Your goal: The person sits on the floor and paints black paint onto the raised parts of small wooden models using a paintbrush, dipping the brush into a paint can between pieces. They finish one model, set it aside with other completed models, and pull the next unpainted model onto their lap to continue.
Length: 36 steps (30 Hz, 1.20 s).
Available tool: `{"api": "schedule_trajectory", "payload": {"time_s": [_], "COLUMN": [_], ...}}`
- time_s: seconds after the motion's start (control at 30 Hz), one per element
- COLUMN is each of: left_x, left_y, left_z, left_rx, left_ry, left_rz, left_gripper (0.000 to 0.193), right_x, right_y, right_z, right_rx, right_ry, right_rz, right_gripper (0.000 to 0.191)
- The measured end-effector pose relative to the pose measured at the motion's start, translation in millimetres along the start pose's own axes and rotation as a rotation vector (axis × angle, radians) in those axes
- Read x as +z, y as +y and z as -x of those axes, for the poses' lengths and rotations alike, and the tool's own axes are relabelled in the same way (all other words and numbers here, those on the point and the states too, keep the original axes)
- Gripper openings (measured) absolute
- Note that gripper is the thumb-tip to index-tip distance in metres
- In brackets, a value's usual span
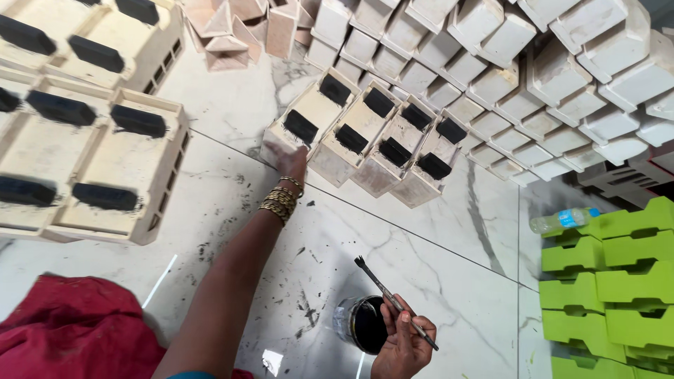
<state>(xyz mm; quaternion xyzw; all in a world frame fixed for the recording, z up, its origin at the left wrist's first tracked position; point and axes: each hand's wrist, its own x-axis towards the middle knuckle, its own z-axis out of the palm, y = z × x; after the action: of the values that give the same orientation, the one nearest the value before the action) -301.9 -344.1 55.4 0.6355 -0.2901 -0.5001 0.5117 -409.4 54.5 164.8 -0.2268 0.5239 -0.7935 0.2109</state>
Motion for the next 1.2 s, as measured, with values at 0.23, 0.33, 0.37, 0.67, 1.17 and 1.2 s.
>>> {"api": "schedule_trajectory", "payload": {"time_s": [0.23, 0.33, 0.37, 0.67, 1.17, 1.2], "left_x": [26, -13, -34, -306, -404, -404], "left_y": [-2, -6, -12, -56, 32, 30], "left_z": [28, 46, 56, 122, 83, 88], "left_rx": [-0.212, -0.068, -0.078, -0.446, 0.013, -0.053], "left_ry": [-0.627, -0.76, -0.761, -0.268, 0.266, 0.209], "left_rz": [0.291, 0.23, 0.225, 0.36, 0.253, 0.281], "left_gripper": [0.114, 0.107, 0.107, 0.09, 0.106, 0.083], "right_x": [7, 6, 5, -8, 21, 16], "right_y": [9, 4, 3, 3, -74, -80], "right_z": [3, 5, 5, 15, 98, 100], "right_rx": [0.087, 0.065, 0.07, 0.104, 0.066, 0.059], "right_ry": [-0.022, -0.034, -0.028, -0.101, -0.193, -0.196], "right_rz": [-0.011, -0.016, -0.025, -0.226, -0.234, -0.227], "right_gripper": [0.013, 0.012, 0.012, 0.02, 0.02, 0.019]}}
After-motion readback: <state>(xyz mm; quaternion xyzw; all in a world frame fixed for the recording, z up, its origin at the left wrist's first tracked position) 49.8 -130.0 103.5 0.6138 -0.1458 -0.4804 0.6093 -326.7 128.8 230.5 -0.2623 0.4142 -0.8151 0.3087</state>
